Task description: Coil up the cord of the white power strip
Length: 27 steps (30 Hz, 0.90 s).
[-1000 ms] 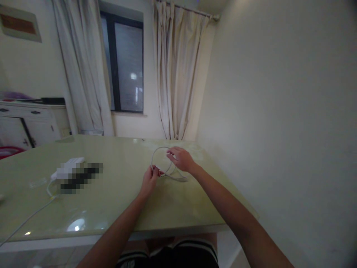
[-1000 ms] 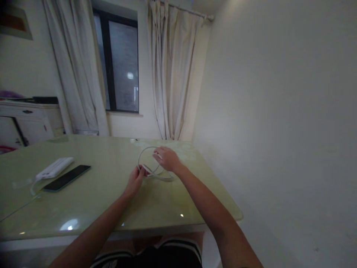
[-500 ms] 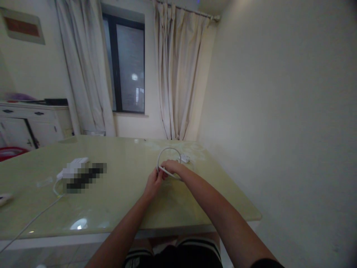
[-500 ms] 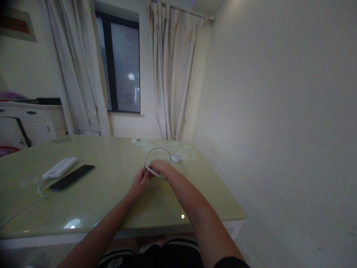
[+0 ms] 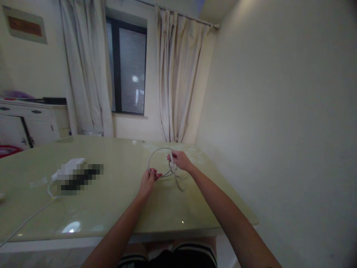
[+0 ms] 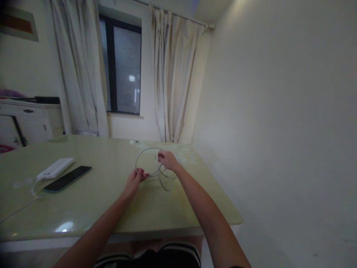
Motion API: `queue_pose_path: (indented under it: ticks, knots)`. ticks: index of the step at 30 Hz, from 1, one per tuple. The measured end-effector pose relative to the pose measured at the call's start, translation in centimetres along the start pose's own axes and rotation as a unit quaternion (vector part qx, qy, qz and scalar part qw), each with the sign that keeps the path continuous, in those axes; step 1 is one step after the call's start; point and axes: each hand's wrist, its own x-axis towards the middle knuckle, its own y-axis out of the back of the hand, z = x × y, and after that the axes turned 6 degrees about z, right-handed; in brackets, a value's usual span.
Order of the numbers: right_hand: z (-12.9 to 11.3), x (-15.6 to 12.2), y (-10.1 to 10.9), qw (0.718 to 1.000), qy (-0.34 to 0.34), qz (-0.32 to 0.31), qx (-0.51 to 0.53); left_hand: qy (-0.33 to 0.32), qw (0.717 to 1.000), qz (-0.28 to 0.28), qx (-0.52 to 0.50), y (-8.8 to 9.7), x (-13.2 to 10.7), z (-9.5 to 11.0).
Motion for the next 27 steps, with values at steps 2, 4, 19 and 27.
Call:
queue_pose_path:
  ticks: [2, 4, 19, 27]
  knots:
    - [0.5, 0.3, 0.7, 0.983, -0.03, 0.092, 0.153, 0.022, 0.999, 0.022, -0.011, 0.4, 0.2, -0.1]
    - [0.6, 0.6, 1.5, 0.941, -0.063, 0.179, 0.28, 0.044, 0.998, 0.033, -0.024, 0.7, 0.4, -0.1]
    - [1.7, 1.7, 7.2, 0.772, -0.068, 0.489, 0.399, 0.123, 0.974, 0.091, -0.166, 0.8, 0.5, 1.2]
    - [-0.2, 5.2, 12.6, 0.802, 0.071, 0.516, 0.293, -0.019, 0.999, 0.029, -0.018, 0.5, 0.3, 0.6]
